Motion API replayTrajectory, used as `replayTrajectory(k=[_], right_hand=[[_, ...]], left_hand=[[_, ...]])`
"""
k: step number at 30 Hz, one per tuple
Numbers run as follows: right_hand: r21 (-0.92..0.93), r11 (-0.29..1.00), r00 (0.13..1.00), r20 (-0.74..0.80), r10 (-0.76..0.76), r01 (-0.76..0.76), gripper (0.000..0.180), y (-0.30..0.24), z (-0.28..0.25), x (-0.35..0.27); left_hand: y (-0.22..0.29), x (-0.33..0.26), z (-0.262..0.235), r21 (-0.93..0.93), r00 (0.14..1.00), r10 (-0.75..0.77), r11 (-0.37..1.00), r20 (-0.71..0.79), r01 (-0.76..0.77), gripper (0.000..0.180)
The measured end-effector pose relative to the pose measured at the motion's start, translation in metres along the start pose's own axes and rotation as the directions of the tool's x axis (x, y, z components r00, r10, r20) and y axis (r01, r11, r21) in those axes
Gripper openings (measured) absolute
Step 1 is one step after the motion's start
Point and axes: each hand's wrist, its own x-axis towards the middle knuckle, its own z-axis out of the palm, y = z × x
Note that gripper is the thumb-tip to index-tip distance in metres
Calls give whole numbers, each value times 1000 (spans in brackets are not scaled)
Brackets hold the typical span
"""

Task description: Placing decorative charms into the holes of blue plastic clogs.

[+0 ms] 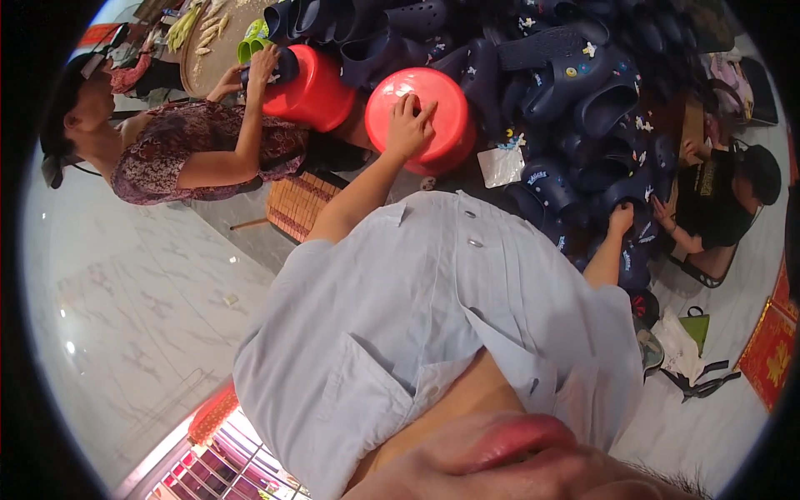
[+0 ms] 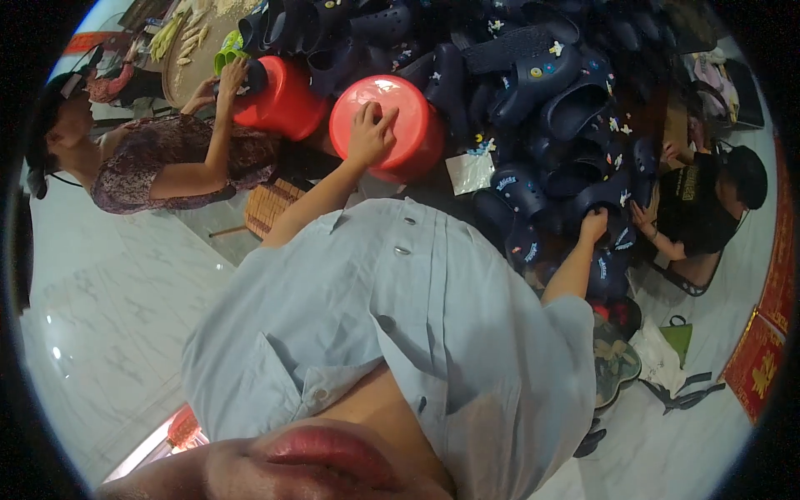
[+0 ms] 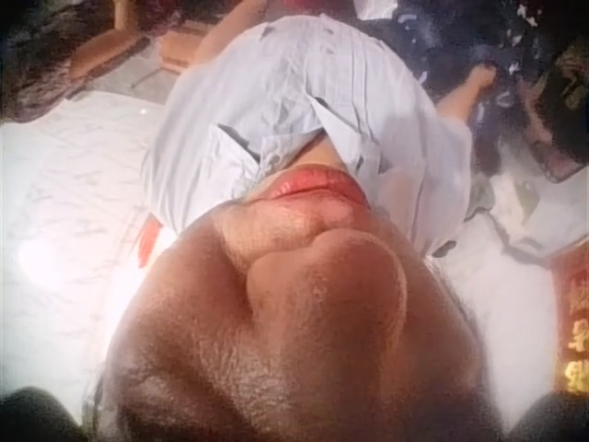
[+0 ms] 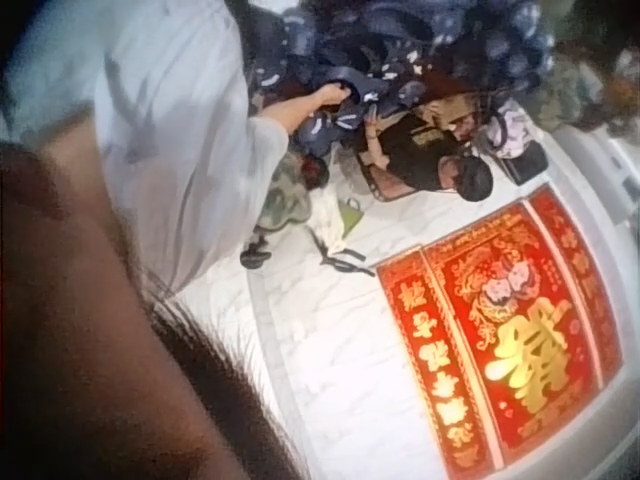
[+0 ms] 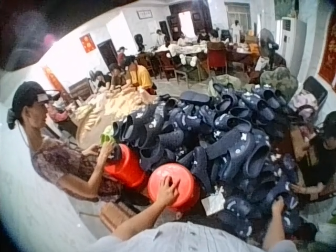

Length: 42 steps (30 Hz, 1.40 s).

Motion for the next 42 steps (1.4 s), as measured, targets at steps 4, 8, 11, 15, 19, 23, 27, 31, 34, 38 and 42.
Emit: replayTrajectory(k=[4,8,11,15,19,23,27,31,34,38,42], right_hand=[[12,1000,1000,23,14,-14,35,-6,-1,-1],[-8,1000,999,44,3,-3,38,-13,-4,-7],[11,1000,1000,-3,12,-12,38,-18,-8,-20],[17,1000,999,-49,20,-20,36,-36,-21,-37],[28,989,969,-196,148,-146,35,-66,-36,-63],[50,997,888,-452,79,-63,31,-95,-38,-83],[181,980,895,-445,9,81,28,-123,-27,-91],[230,943,895,-429,-122,239,29,-168,-4,-105],[292,895,921,-302,-248,337,32,-206,26,-121],[367,910,981,-75,-180,195,58,-246,69,-124],[346,937,992,-91,82,-46,87,-279,100,-91]], left_hand=[[1,0,0,27,1000,-16,1000,0,16,46],[-5,-4,4,27,999,-28,999,23,27,46],[-2,-3,2,12,999,-42,999,26,41,48],[2,-1,-3,5,1000,-20,1000,9,20,48],[0,-2,0,-34,998,-43,998,46,45,47],[-2,-2,0,-33,997,-48,998,65,50,47],[-3,-1,1,-46,992,-42,998,120,48,51],[-9,-4,7,1,998,12,1000,63,-12,54],[-15,-2,2,-38,987,29,999,158,-23,52],[-26,2,-7,-92,977,116,991,178,-101,54],[-26,4,-8,-116,977,153,984,151,-136,53]])
